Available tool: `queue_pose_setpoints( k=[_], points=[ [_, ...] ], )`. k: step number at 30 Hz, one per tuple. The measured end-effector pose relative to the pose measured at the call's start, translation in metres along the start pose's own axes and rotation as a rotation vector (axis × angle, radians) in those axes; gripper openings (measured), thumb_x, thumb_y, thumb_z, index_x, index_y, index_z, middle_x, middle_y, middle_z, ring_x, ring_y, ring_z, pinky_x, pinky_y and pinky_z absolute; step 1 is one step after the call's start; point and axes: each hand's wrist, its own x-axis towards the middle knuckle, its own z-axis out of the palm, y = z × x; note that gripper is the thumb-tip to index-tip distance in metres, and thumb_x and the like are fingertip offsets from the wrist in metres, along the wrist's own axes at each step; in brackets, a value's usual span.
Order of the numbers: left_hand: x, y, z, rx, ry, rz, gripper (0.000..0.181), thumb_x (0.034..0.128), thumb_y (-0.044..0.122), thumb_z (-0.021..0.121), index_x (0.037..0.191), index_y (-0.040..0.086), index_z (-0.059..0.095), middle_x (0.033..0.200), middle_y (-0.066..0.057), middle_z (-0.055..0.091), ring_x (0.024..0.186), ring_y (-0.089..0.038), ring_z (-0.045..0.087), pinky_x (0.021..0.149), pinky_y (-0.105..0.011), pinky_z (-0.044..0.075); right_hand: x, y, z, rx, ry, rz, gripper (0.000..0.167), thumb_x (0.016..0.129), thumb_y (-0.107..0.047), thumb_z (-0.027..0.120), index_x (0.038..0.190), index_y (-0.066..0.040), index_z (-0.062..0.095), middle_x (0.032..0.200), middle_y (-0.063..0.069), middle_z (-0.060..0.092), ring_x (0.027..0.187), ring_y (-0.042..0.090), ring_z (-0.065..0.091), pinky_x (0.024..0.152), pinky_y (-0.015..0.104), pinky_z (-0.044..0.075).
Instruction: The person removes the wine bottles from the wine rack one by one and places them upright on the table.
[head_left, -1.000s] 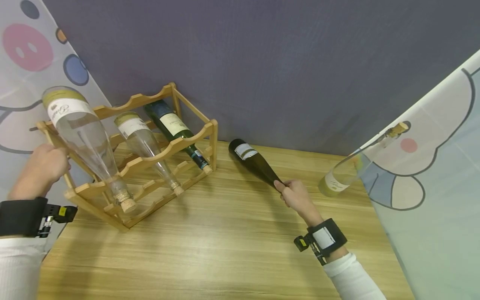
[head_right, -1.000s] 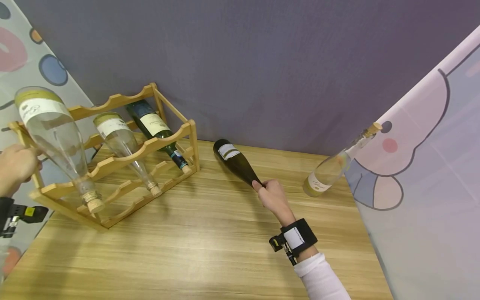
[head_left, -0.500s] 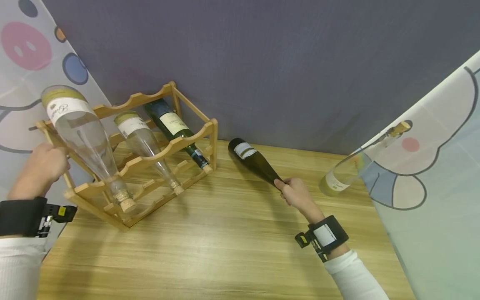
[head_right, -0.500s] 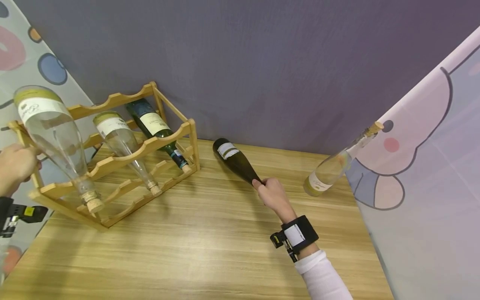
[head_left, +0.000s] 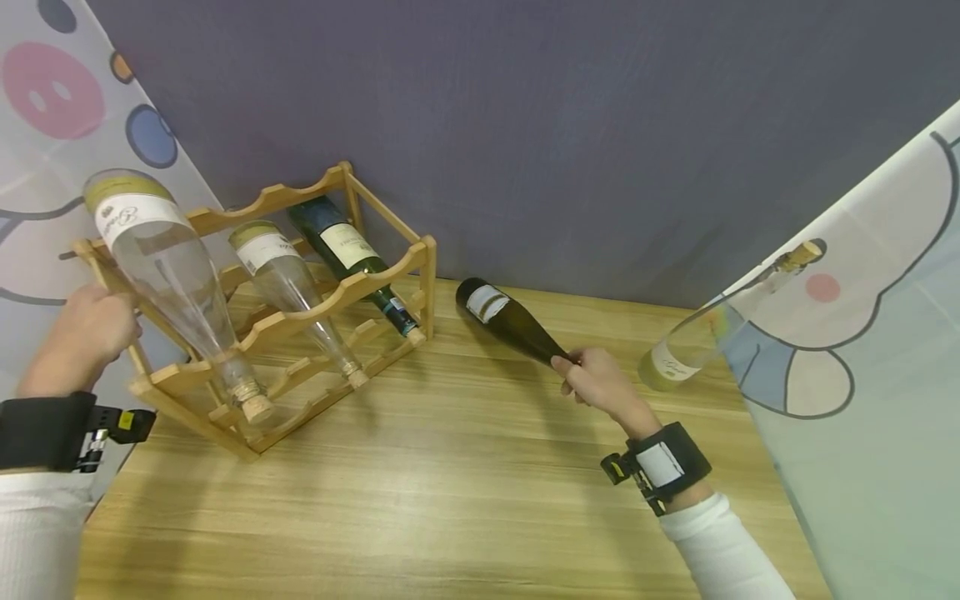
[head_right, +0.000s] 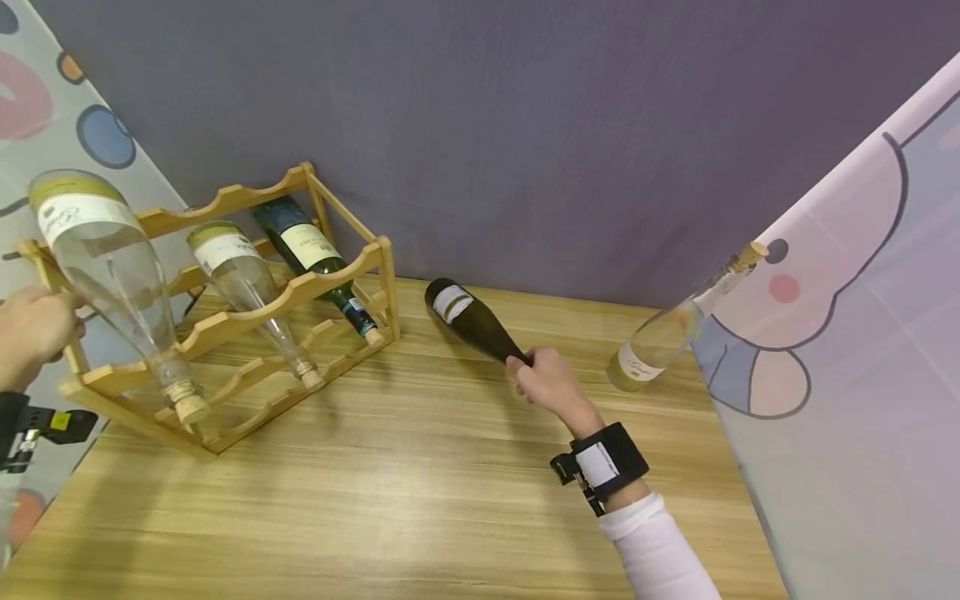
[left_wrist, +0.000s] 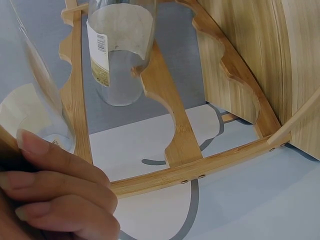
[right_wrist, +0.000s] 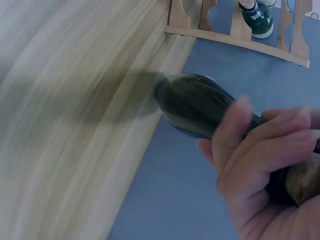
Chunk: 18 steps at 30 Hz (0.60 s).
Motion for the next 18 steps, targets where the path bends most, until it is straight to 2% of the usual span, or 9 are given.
queue_pose_setpoints(
  k=[3, 7, 9, 15, 18],
  points=[
    [0.000, 0.001, 0.000, 0.008, 0.000, -0.005, 0.036, 0.0985, 0.022, 0.019, 0.084, -0.003, 0.041, 0.076, -0.014, 0.041, 0.054, -0.021, 0.038, 0.049, -0.037, 0.036, -0.002, -0.002, -0.007, -0.054, 0.041, -0.036, 0.038, 0.100, -0.029, 0.051, 0.117, 0.004, 0.060, 0.072, 0.008, 0.065, 0.052, 0.015, 0.054, 0.054, 0.030, 0.045],
    [0.000, 0.000, 0.000, 0.011, 0.005, 0.000, 0.035, 0.0981, 0.021, 0.021, 0.080, -0.001, 0.041, 0.073, -0.012, 0.041, 0.053, -0.020, 0.039, 0.048, -0.037, 0.036, -0.005, -0.005, -0.016, -0.100, 0.112, -0.069, 0.040, 0.098, -0.031, 0.055, 0.124, 0.001, 0.058, 0.064, 0.003, 0.061, 0.052, 0.016, 0.057, 0.052, 0.030, 0.042],
    [0.000, -0.001, 0.000, 0.010, 0.006, -0.001, 0.034, 0.0980, 0.021, 0.021, 0.080, -0.001, 0.041, 0.072, -0.011, 0.041, 0.053, -0.020, 0.039, 0.048, -0.036, 0.036, -0.007, -0.006, -0.020, -0.103, 0.143, -0.080, 0.042, 0.097, -0.031, 0.058, 0.127, -0.001, 0.057, 0.066, 0.004, 0.063, 0.053, 0.016, 0.058, 0.052, 0.031, 0.042],
    [0.000, -0.001, 0.000, 0.005, 0.003, -0.007, 0.034, 0.0979, 0.021, 0.021, 0.077, 0.001, 0.040, 0.069, -0.009, 0.040, 0.052, -0.019, 0.038, 0.048, -0.036, 0.036, -0.009, -0.009, -0.029, -0.033, 0.252, -0.090, 0.042, 0.093, -0.031, 0.066, 0.126, -0.006, 0.060, 0.082, 0.012, 0.072, 0.057, 0.015, 0.064, 0.055, 0.031, 0.049],
    [0.000, -0.001, 0.000, 0.006, 0.001, -0.006, 0.034, 0.0976, 0.021, 0.021, 0.077, 0.001, 0.040, 0.070, -0.009, 0.039, 0.052, -0.019, 0.038, 0.048, -0.036, 0.036, -0.009, -0.009, -0.032, 0.019, 0.317, -0.099, 0.045, 0.089, -0.033, 0.070, 0.126, -0.007, 0.060, 0.074, 0.007, 0.071, 0.058, 0.014, 0.065, 0.054, 0.030, 0.050]
  ],
)
